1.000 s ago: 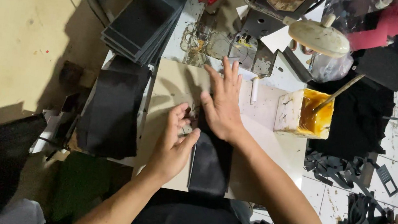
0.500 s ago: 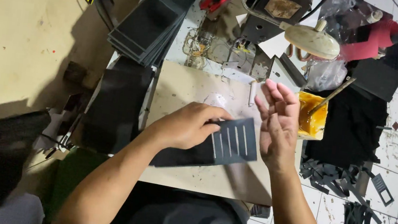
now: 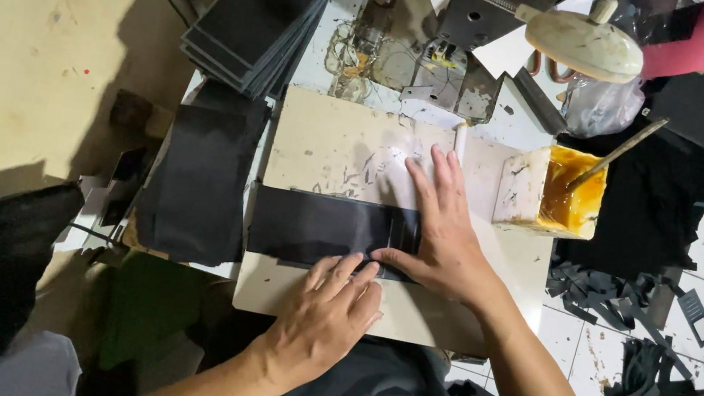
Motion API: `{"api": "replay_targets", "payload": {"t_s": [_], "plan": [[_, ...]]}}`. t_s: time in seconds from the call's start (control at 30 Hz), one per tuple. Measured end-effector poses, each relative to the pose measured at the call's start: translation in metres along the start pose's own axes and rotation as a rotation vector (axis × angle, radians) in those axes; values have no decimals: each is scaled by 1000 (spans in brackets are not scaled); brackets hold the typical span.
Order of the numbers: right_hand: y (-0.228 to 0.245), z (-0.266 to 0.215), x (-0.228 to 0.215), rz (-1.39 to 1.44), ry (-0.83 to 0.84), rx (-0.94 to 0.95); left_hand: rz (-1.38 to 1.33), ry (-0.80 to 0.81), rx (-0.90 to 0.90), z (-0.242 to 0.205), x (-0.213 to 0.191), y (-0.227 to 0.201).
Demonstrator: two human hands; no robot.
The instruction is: Applying adhesive to leather components and assembling wallet card slots
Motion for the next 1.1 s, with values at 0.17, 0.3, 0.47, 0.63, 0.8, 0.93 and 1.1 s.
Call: {"api": "replay_targets", "payload": {"t_s": [0.17,0.3,0.47,0.63,0.8,0.93,1.1], "plan": [[-14,23,-4,-32,51,7,-104,33,-23,1,-1,-2],[-27,37,-8,-36,-17,19,-190,34,-42,8,-8,-4],[-5,16,-18,87,-161,-44,-286,-25,-114,12,-8,0],[20,-26,4,92,-275,27,-270,-127,-136,26,-9,18],[27,-35,20,-12,-255,-56,-77,125,-158,25,29,38],[22,-38,24,-37,-257,-29,88,139,-169,-2,18,48],[9,-36,6,63,-313,87,321,208,-349,-38,8,71]]}}
Point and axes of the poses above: each hand's wrist, its own z-axis towards the middle knuckle, its own x-axis out of the palm, y = z × x, the point moved 3 cm from there along z, towards the middle knuckle, and after that the axes turned 1 degree about -z, right-handed, at the moved point
